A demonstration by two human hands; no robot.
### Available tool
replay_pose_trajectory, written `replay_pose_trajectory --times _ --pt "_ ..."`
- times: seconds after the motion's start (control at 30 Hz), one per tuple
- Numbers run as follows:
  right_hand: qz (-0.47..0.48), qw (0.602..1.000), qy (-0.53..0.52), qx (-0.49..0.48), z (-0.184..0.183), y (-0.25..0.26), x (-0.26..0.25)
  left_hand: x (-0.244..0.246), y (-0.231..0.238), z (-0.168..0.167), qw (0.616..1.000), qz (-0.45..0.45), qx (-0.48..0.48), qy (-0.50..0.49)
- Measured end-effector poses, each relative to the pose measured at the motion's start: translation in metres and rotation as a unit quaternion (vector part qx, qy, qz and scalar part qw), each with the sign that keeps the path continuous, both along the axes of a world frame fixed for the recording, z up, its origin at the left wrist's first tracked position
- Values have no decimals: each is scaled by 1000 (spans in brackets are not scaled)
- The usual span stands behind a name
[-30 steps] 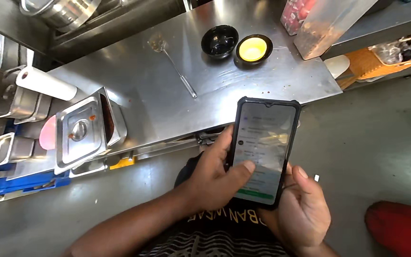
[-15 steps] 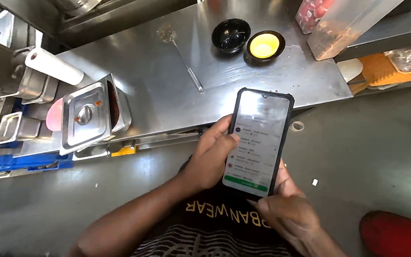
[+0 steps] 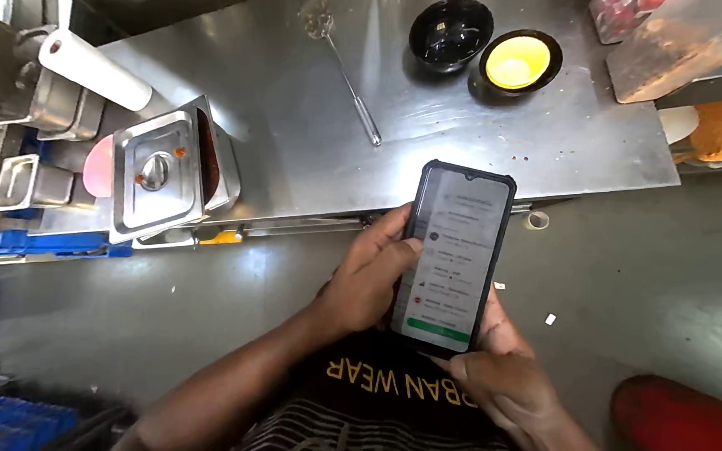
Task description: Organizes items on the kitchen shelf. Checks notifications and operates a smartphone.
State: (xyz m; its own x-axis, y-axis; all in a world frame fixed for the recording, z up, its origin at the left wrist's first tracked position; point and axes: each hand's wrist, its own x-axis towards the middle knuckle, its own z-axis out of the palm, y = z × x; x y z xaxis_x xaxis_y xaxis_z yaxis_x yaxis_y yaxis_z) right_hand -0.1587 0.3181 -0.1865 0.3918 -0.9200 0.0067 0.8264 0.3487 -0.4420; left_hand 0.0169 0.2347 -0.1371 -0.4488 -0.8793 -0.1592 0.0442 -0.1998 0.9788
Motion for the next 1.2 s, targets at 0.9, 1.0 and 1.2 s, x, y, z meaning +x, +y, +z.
replay_pose_trajectory --times 0.9,1.0,1.2 --pt "-47 989 131 -43 39 -60 54 53 -60 9 993 48 -48 96" --pt "-49 988 142 -43 39 -63 61 62 -63 2 990 34 -49 130" --pt "-58 980 183 -45 34 -66 72 76 -67 -11 984 10 -52 171"
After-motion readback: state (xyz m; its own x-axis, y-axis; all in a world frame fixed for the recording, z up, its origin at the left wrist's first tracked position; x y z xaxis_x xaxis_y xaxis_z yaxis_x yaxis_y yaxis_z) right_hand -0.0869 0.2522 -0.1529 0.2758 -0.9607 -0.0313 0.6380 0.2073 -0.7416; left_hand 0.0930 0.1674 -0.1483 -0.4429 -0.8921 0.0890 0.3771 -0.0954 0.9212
